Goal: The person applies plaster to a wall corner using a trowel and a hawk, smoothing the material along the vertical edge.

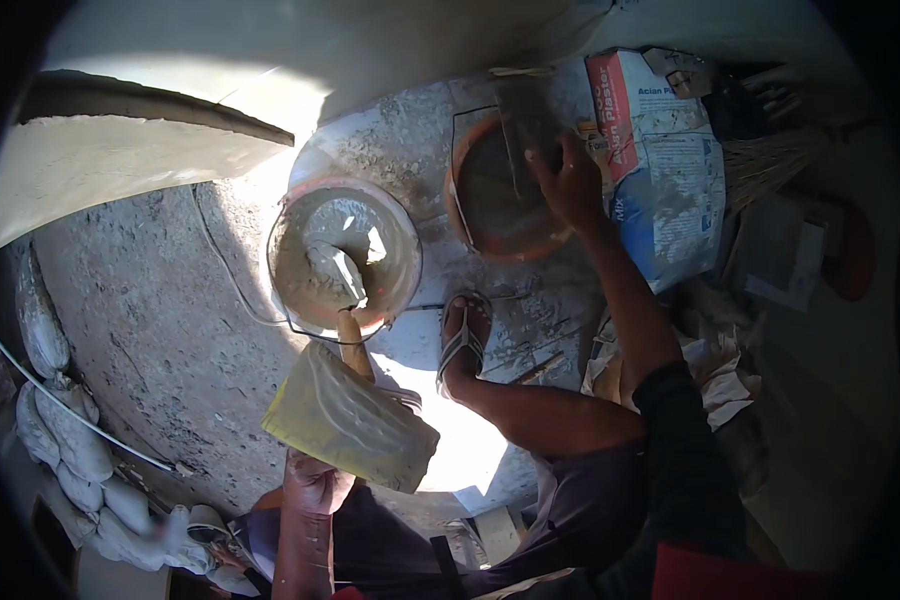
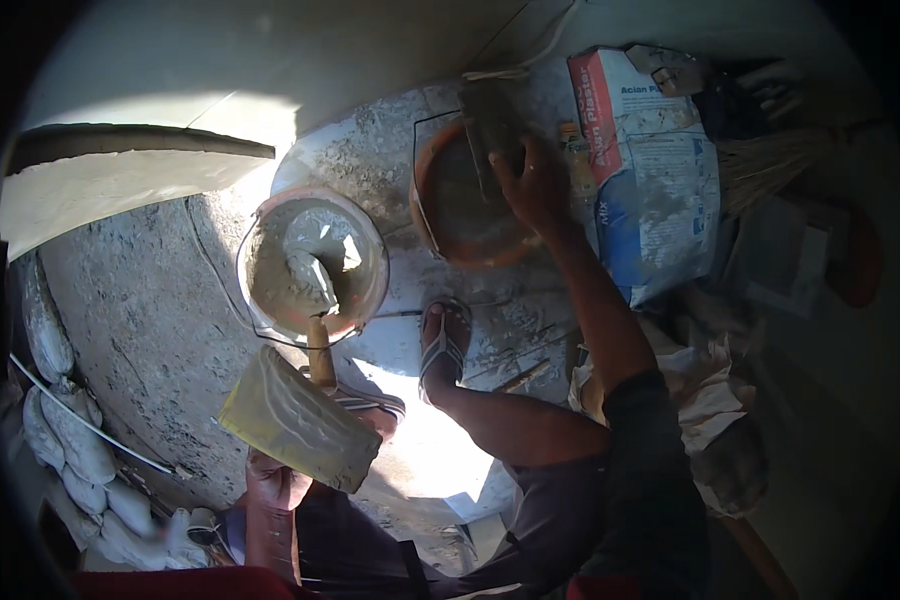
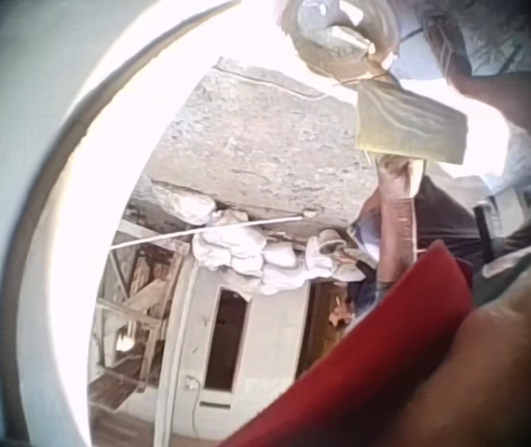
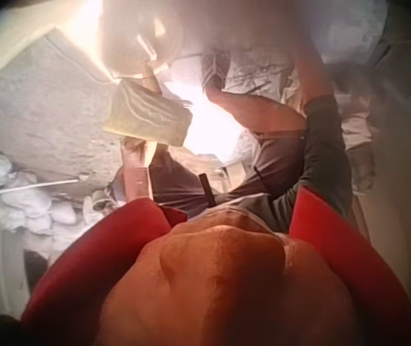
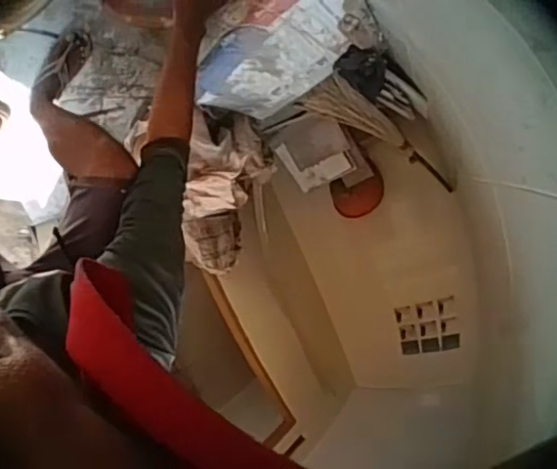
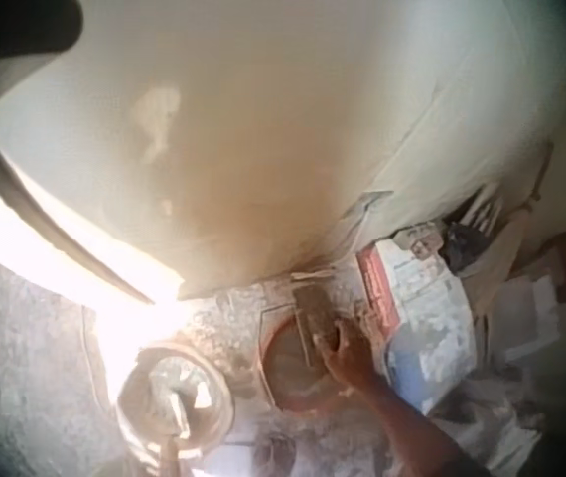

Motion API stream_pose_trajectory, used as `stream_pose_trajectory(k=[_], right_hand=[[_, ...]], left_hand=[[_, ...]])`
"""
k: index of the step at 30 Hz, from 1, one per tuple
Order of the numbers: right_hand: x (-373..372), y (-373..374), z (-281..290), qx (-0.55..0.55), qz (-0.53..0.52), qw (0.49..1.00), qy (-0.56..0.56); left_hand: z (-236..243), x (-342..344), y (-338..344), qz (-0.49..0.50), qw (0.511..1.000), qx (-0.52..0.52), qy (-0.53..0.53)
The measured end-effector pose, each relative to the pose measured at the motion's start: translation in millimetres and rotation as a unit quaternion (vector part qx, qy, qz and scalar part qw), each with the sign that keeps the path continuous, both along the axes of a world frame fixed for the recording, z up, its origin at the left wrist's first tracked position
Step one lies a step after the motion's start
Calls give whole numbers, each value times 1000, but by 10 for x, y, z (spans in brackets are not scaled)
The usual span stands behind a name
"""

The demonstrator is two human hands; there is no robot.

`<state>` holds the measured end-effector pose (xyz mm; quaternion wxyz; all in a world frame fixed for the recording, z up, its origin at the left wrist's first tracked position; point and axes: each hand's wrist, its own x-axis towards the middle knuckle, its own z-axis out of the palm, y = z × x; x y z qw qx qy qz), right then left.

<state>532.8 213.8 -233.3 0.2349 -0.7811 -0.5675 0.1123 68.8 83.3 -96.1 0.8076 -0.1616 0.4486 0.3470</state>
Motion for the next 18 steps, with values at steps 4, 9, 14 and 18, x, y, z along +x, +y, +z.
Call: stream_pose_trajectory(k=[4, 9, 14, 18], right_hand=[[95, 163, 331, 56, 154, 978, -129], [242, 557, 677, 30, 281, 935, -216], [144, 759, 384, 2, 350, 898, -266], [69, 353, 759, 84, 200, 963, -161]], left_hand=[[-160, -198, 128, -20, 994, 82, 65], [-448, -260, 299, -30, 994, 92, 43], [-555, -233, 449, 52, 971, 195, -129], [-448, -129, 612, 68, 943, 298, -131]])
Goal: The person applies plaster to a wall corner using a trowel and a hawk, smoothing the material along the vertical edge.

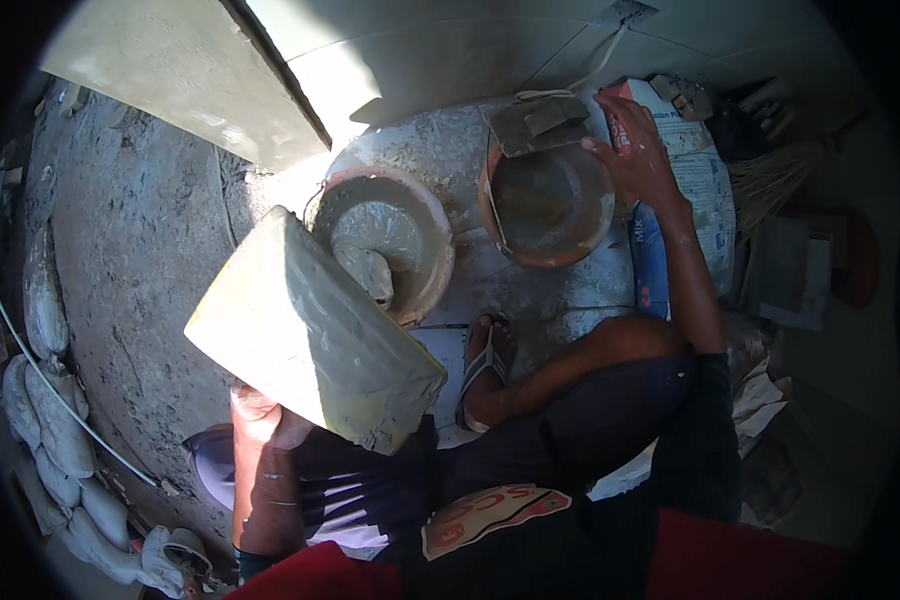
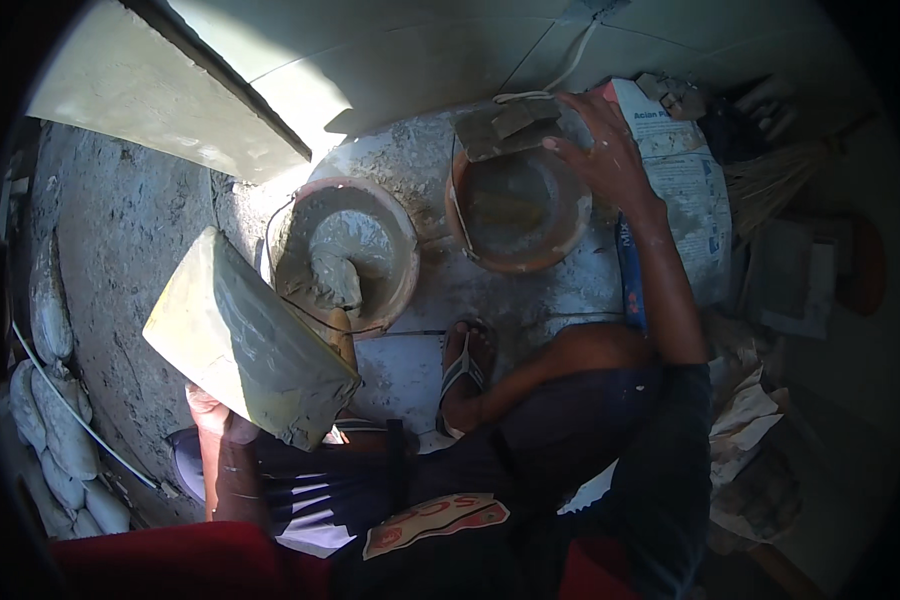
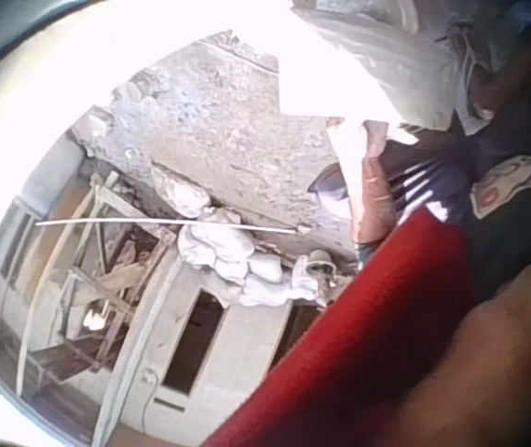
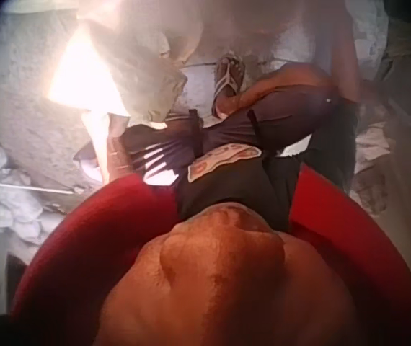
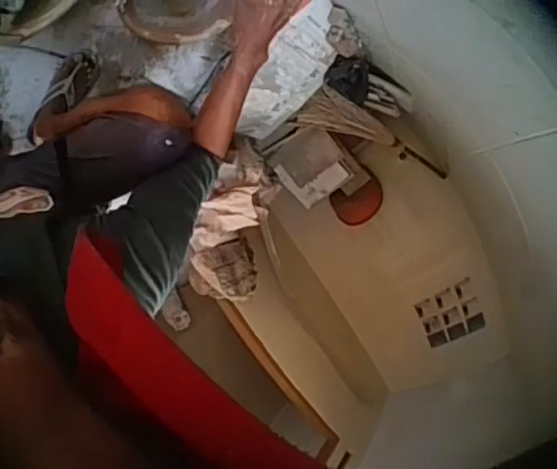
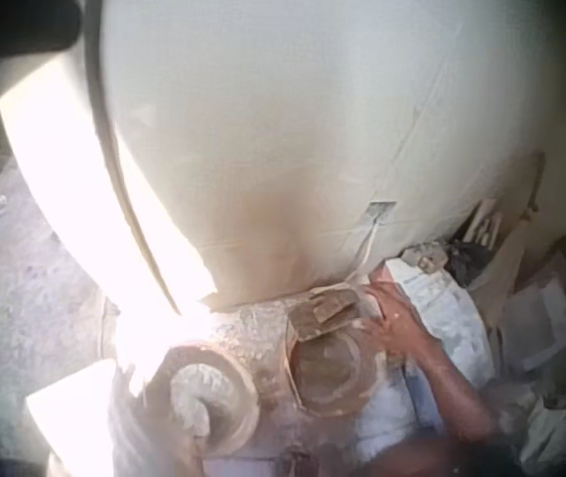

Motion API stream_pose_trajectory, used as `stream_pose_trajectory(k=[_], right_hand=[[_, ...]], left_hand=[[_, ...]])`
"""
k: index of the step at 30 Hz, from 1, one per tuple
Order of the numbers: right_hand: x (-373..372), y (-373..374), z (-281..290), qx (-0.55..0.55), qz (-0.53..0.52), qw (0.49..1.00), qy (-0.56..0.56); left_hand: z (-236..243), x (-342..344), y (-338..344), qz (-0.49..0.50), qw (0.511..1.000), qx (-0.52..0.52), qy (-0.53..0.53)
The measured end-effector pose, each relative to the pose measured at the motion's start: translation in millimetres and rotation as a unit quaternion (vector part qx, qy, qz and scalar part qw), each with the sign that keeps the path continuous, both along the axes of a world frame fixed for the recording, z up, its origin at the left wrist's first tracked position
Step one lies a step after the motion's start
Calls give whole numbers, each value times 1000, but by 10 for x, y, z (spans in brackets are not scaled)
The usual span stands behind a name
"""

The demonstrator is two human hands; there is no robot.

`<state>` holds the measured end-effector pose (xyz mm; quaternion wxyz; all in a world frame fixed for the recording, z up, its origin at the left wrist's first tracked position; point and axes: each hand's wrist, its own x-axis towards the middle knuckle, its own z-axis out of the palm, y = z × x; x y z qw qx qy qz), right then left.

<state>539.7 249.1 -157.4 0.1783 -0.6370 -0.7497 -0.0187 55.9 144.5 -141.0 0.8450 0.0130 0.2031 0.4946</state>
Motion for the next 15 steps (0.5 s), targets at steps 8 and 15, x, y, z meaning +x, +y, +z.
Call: stream_pose_trajectory(k=[8, 15], right_hand=[[212, -3329, -688, -530, -356, 455, 621], [-146, -4232, -304, -480, -449, 374, 654]], left_hand=[[-293, -447, -270, 55, 967, 38, 247], [-316, -401, 50, 23, 998, 13, 55]])
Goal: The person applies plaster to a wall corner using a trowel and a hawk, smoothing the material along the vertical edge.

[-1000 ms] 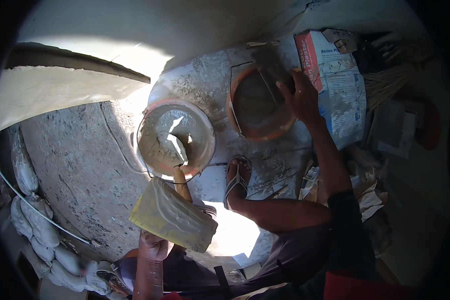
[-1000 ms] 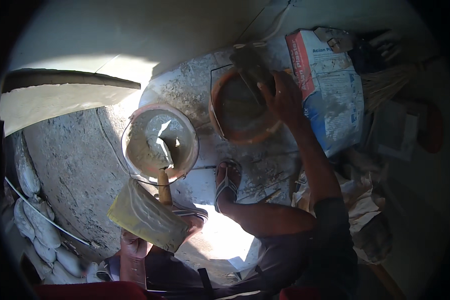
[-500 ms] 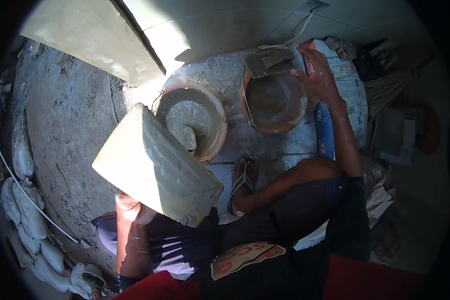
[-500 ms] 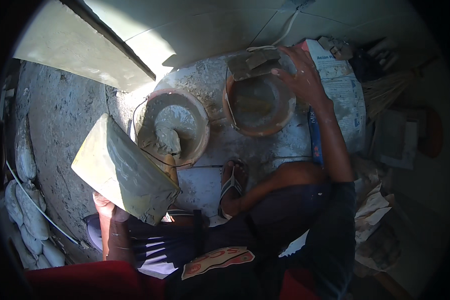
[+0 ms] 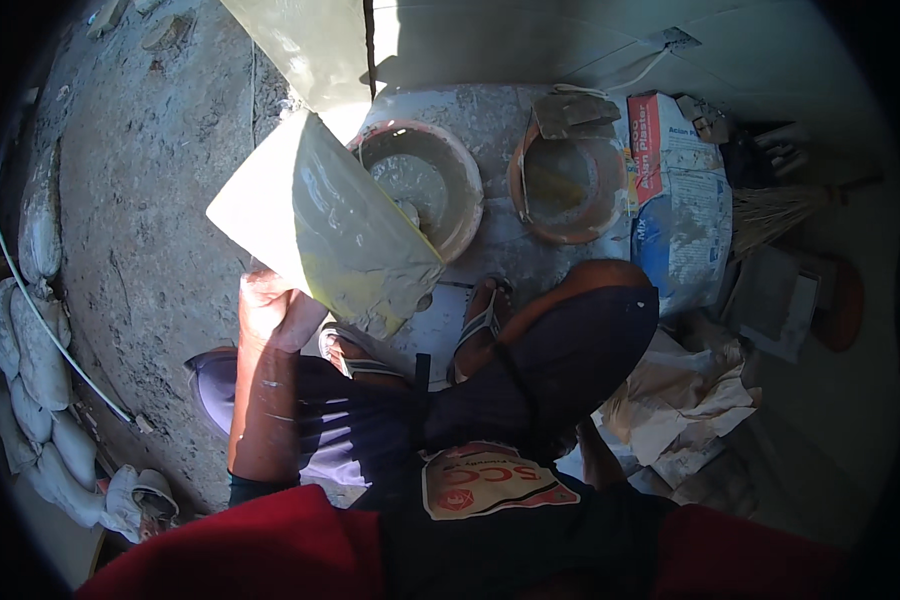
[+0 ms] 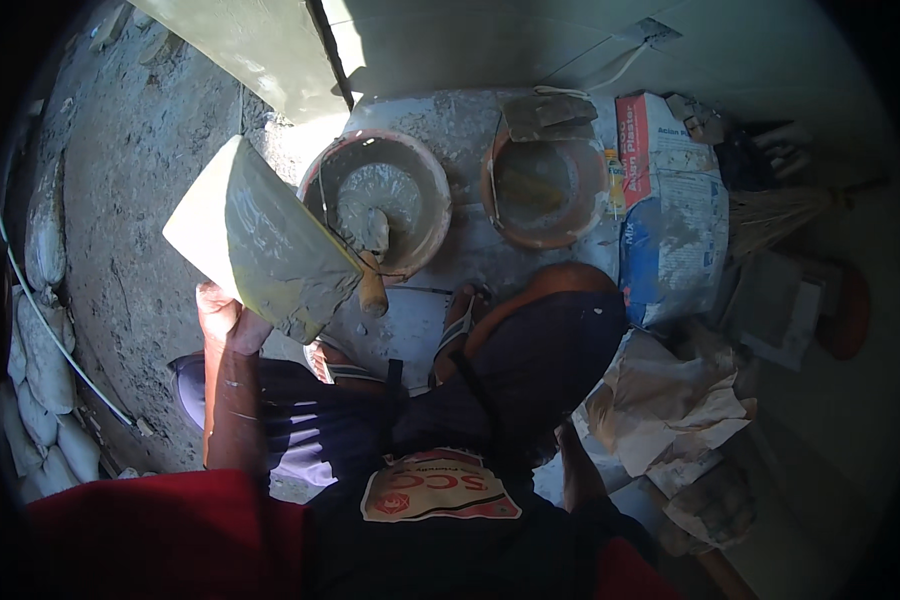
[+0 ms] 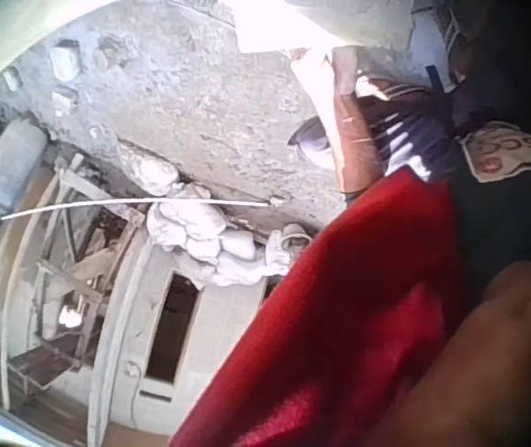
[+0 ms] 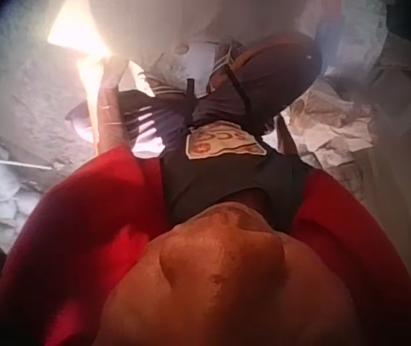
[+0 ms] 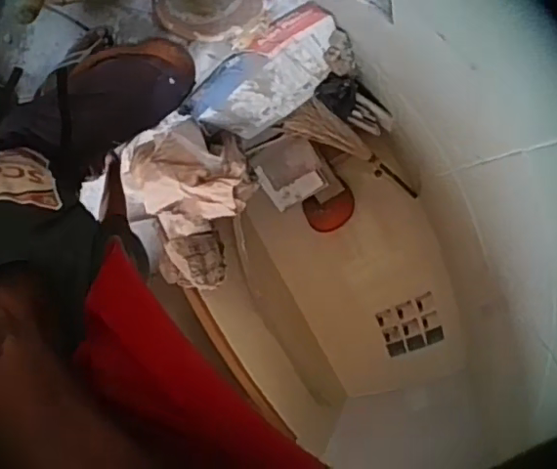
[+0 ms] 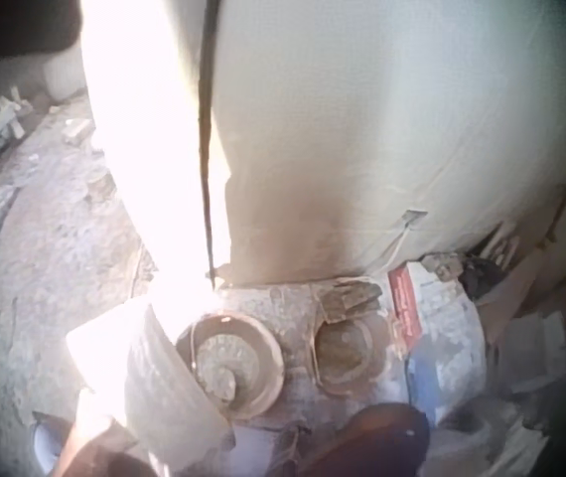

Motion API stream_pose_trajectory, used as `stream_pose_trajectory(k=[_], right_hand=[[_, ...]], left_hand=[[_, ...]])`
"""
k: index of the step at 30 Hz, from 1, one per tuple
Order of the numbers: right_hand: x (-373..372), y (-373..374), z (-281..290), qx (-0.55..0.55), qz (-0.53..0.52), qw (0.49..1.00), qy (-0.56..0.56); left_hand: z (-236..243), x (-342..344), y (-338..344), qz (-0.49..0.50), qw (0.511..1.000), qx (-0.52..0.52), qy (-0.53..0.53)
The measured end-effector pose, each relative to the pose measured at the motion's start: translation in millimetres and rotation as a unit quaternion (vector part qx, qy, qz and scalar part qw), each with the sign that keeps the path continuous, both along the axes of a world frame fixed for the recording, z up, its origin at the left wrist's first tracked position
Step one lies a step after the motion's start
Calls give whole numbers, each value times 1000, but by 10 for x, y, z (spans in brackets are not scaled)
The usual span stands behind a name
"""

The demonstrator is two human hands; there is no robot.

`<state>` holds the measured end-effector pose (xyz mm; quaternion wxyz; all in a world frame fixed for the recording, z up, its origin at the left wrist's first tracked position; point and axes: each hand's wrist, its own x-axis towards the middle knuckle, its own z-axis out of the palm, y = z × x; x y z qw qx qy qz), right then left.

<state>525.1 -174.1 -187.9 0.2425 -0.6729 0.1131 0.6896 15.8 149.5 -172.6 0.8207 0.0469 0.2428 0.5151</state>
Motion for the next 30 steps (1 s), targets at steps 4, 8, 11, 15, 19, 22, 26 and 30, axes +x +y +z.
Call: stream_pose_trajectory(k=[4, 8, 11, 15, 19, 22, 26, 30], right_hand=[[-124, -176, 287, -21, -23, 1000, -2], [-295, -299, 549, -38, -52, 998, -1], [-430, -454, 718, -48, -80, 996, 1], [-585, -605, 876, -60, -109, 992, 13], [-661, -735, 1093, -54, -128, 990, 15], [-623, -645, 1194, -15, -27, 999, 27], [-906, -98, 1323, -16, 40, 999, -4], [-729, -251, 1038, -27, 88, 993, -75]], left_hand=[[138, 108, 268, -47, 989, 49, -131], [72, 38, 346, -45, 986, 66, -149], [-62, -2, 346, -46, 990, 34, -131], [-25, 96, 387, -60, 985, 49, -154], [-197, 121, 453, -69, 981, -2, -183], [-127, 117, 443, -101, 985, 8, -138], [-203, -38, 381, -68, 994, -80, -21], [-125, -92, 259, -105, 989, -51, -90]])
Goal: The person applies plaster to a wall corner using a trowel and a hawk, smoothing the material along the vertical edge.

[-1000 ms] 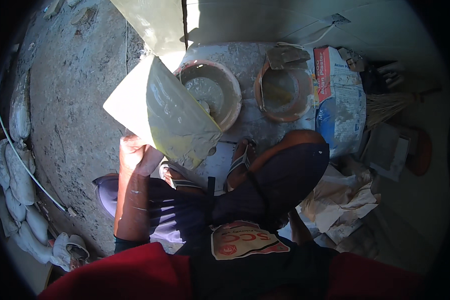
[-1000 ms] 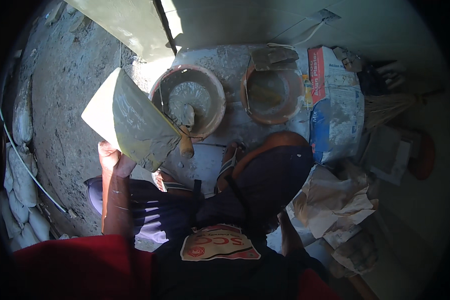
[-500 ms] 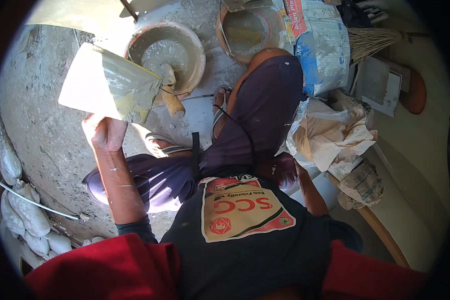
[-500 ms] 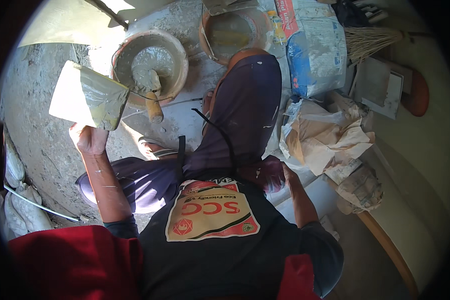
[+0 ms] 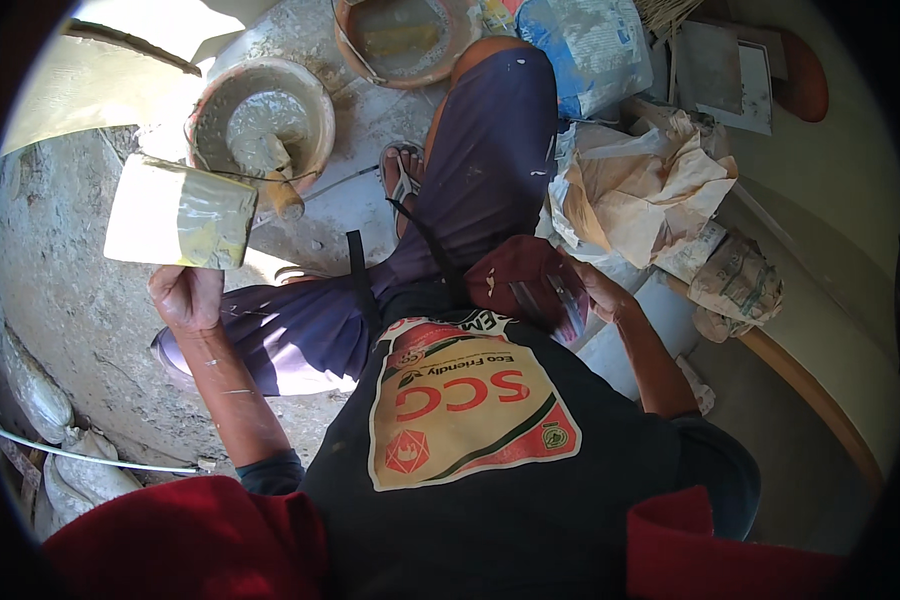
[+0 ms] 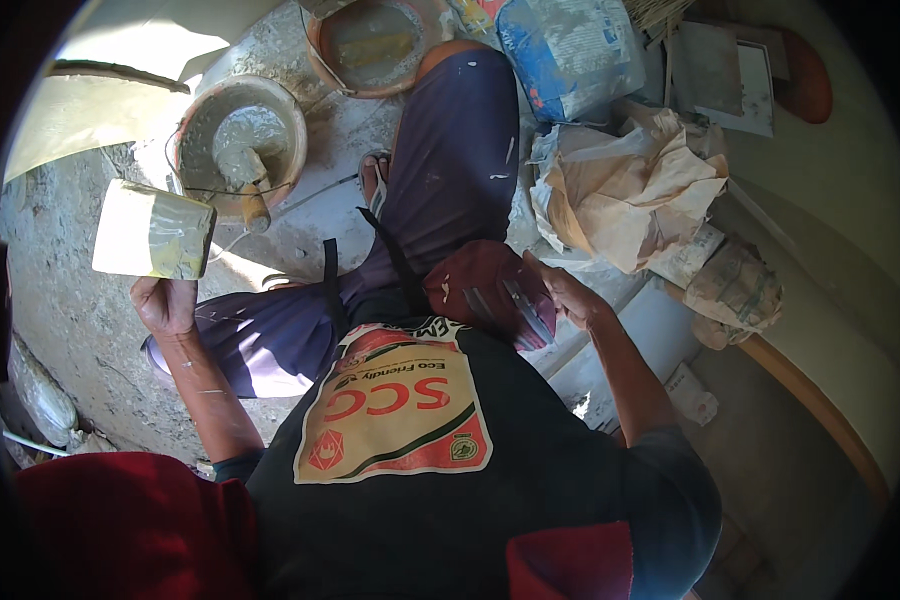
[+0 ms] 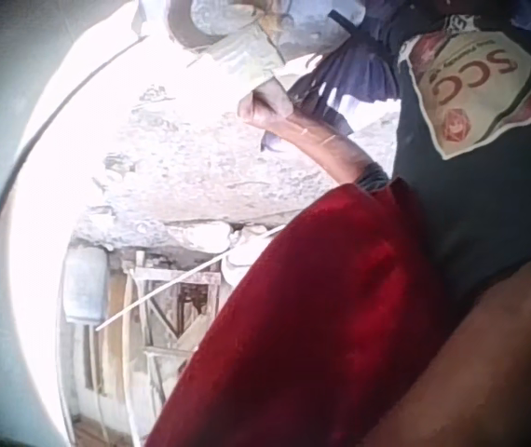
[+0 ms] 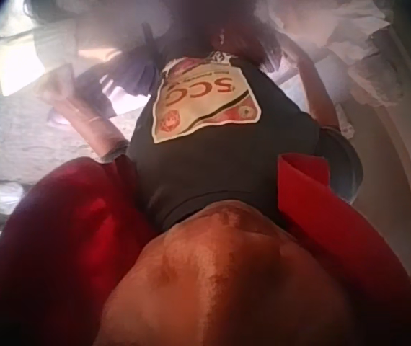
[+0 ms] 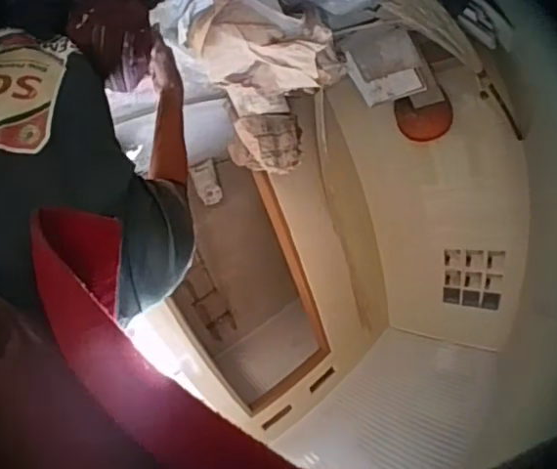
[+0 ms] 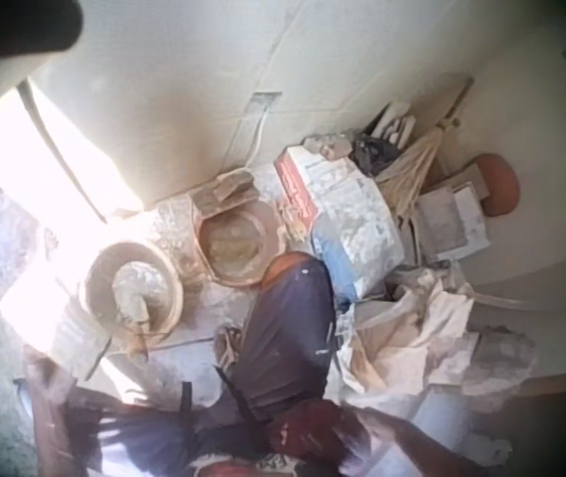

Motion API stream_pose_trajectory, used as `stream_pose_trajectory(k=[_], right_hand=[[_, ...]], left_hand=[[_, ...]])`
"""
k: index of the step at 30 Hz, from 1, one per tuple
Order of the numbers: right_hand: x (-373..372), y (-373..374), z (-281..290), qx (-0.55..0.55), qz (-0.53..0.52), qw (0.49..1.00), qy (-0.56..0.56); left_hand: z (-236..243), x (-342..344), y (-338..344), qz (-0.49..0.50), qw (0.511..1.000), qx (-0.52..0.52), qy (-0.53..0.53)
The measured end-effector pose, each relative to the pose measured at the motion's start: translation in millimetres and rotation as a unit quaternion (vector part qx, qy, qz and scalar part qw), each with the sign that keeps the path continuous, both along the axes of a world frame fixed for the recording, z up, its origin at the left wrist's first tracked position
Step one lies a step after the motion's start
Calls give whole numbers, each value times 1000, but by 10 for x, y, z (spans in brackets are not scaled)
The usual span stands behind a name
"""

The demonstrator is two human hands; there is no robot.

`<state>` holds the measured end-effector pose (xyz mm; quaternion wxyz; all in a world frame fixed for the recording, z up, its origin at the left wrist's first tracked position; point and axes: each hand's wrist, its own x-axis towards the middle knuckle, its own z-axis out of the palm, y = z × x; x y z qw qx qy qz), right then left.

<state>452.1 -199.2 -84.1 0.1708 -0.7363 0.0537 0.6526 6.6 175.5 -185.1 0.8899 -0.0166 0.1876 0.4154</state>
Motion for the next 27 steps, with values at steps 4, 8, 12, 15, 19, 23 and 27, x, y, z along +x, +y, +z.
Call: stream_pose_trajectory(k=[4, 8, 12, 15, 19, 23, 27], right_hand=[[29, 43, -136, -64, -14, 998, -4], [144, 113, -323, -90, 51, 995, 3], [369, 216, -265, 118, 382, 894, -201], [301, 765, 426, 184, 252, 918, -245], [-264, 1187, 1015, 197, 359, 889, -204], [-557, 1119, 873, 255, 500, 801, -208], [-695, 1045, 764, 202, 519, 796, -235]], left_hand=[[-147, -178, 14, 29, 999, 16, 26], [183, -245, -73, 45, 999, 15, 8], [191, -398, -200, 125, 968, 37, 214], [388, -317, -179, 87, 991, 35, 95], [432, -129, -14, 37, 994, 68, 71], [305, -99, 83, -2, 995, 91, 32], [366, 20, 22, 47, 995, 70, 54]])
